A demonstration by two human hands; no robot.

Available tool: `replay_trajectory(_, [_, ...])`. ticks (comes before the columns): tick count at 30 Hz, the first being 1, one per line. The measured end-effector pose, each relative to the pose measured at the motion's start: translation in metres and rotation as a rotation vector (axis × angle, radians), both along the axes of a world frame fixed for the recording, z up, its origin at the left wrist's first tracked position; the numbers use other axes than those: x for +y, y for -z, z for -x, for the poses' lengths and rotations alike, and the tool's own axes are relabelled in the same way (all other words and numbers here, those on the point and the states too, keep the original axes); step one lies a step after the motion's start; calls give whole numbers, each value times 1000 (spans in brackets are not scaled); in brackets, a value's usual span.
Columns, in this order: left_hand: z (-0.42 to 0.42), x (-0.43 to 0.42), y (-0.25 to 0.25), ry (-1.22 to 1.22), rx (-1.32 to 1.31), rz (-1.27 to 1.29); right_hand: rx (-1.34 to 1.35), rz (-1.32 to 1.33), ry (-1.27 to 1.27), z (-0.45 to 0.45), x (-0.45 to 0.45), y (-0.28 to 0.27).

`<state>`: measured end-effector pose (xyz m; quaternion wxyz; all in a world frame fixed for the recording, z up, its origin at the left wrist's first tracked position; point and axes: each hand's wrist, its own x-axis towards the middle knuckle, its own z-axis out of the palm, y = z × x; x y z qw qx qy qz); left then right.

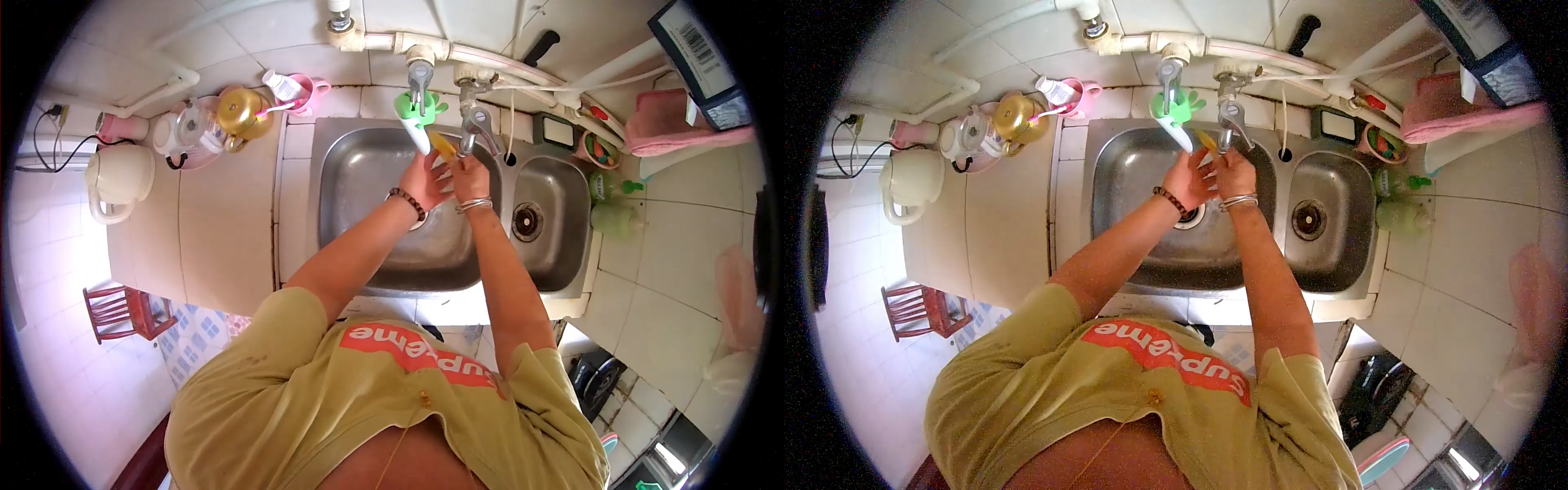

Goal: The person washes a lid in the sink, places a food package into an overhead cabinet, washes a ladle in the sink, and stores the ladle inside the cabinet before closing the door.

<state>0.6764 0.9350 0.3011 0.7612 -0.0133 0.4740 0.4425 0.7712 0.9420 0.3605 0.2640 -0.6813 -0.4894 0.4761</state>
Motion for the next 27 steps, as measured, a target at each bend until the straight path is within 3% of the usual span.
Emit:
replay_trajectory(1, [1, 1, 1, -66, -460, -83, 1, 4, 0, 5, -7, 4])
replay_trajectory(3, [5, 4, 2, -62, -499, -101, -267, -543, -337, 10, -20, 21])
replay_trajectory(5, [8, 7, 1, -47, -574, -138, -277, -695, -404, 11, -38, 39])
replay_trajectory(6, [12, 4, -13, -48, -559, -101, -201, -571, -443, 12, -47, 30])
replay_trajectory(11, [13, -11, 10, -40, -698, -155, -140, -508, -617, 11, -68, 27])
replay_trajectory(13, [10, -12, 25, 80, -708, -211, -206, -517, -606, 13, -57, 27])
replay_trajectory(14, [5, -14, 46, 91, -970, -391, -251, -514, -617, 11, -50, 31])
replay_trajectory(15, [-1, -16, 38, 94, -966, -388, -247, -513, -613, 9, -43, 33])
replay_trajectory(17, [-13, -21, 6, -89, -732, -315, -570, -407, -537, 4, -26, 35])
replay_trajectory(18, [-17, -19, -1, -125, -850, -235, -579, -270, -523, -1, -18, 40])
replay_trajectory(21, [-14, -21, -24, -113, -821, -269, -616, -325, -482, -1, -24, 27])
replay_trajectory(23, [-15, -26, 5, -40, -739, -358, -604, -343, -472, 9, -42, 36])
replay_trajectory(25, [-18, -38, 10, -131, -846, -811, -495, -573, -679, 27, -65, 37])
replay_trajectory(26, [-19, -40, 16, -166, -882, -960, -384, -569, -629, 32, -69, 28])
replay_trajectory(27, [-20, -36, 33, -130, -860, -726, -382, -567, -629, 31, -63, 25])
